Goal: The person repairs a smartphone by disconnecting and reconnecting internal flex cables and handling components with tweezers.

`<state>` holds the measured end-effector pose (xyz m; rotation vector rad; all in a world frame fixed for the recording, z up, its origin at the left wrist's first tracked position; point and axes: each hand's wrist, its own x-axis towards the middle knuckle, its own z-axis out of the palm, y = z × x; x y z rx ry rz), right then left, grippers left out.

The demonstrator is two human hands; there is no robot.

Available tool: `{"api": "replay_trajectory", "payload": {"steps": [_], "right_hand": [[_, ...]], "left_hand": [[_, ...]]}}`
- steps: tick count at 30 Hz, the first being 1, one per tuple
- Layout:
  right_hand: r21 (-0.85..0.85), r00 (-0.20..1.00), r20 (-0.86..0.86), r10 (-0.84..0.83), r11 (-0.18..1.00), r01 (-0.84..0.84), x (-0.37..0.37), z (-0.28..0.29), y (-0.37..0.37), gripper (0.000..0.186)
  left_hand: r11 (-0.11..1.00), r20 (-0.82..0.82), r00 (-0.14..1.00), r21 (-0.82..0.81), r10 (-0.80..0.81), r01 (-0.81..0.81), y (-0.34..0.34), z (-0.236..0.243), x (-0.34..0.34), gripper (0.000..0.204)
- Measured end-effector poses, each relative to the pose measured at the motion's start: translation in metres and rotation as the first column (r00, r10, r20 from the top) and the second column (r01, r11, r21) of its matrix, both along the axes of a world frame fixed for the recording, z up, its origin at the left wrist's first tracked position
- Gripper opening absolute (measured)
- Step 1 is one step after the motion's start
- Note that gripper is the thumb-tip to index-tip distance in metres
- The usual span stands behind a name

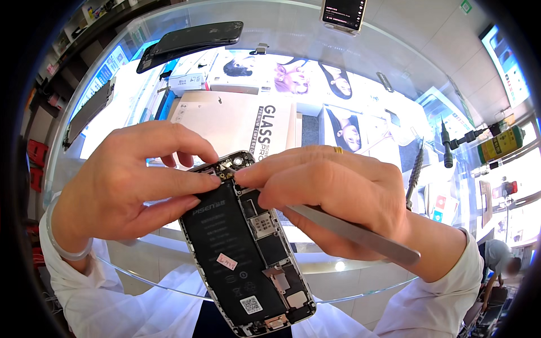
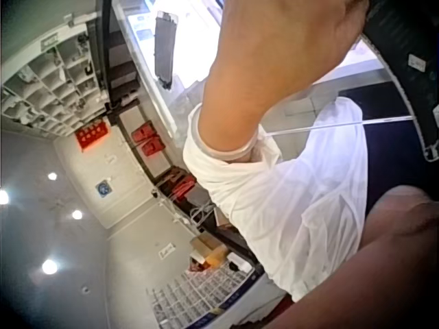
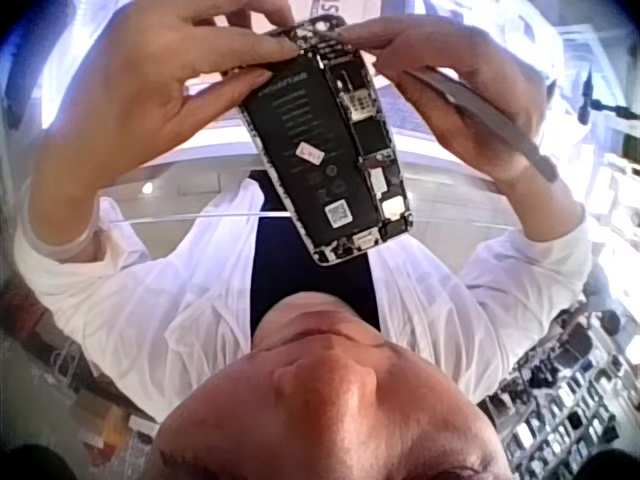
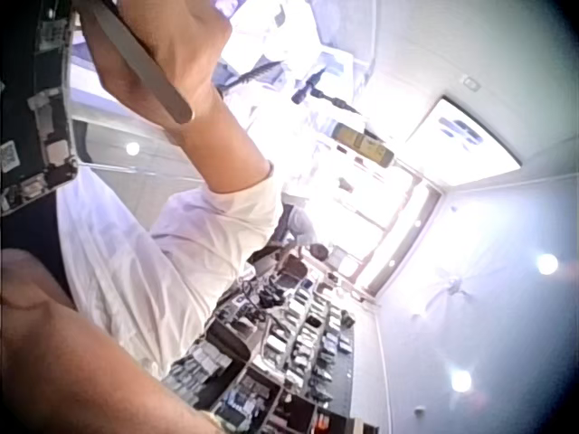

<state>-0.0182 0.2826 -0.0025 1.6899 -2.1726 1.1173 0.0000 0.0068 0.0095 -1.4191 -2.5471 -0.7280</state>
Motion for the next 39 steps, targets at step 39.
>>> {"api": "replay_trajectory", "payload": {"steps": [39], "right_hand": [[-0.044, 0.998, -0.002, -0.07, 0.997, 0.07, 0.0009, 0.0025, 0.0002, 0.023]], "left_hand": [[0.999, 0.041, 0.999, -0.046, 0.023, -0.021, 0.0027, 0.0071, 0.0007, 0.028]]}}
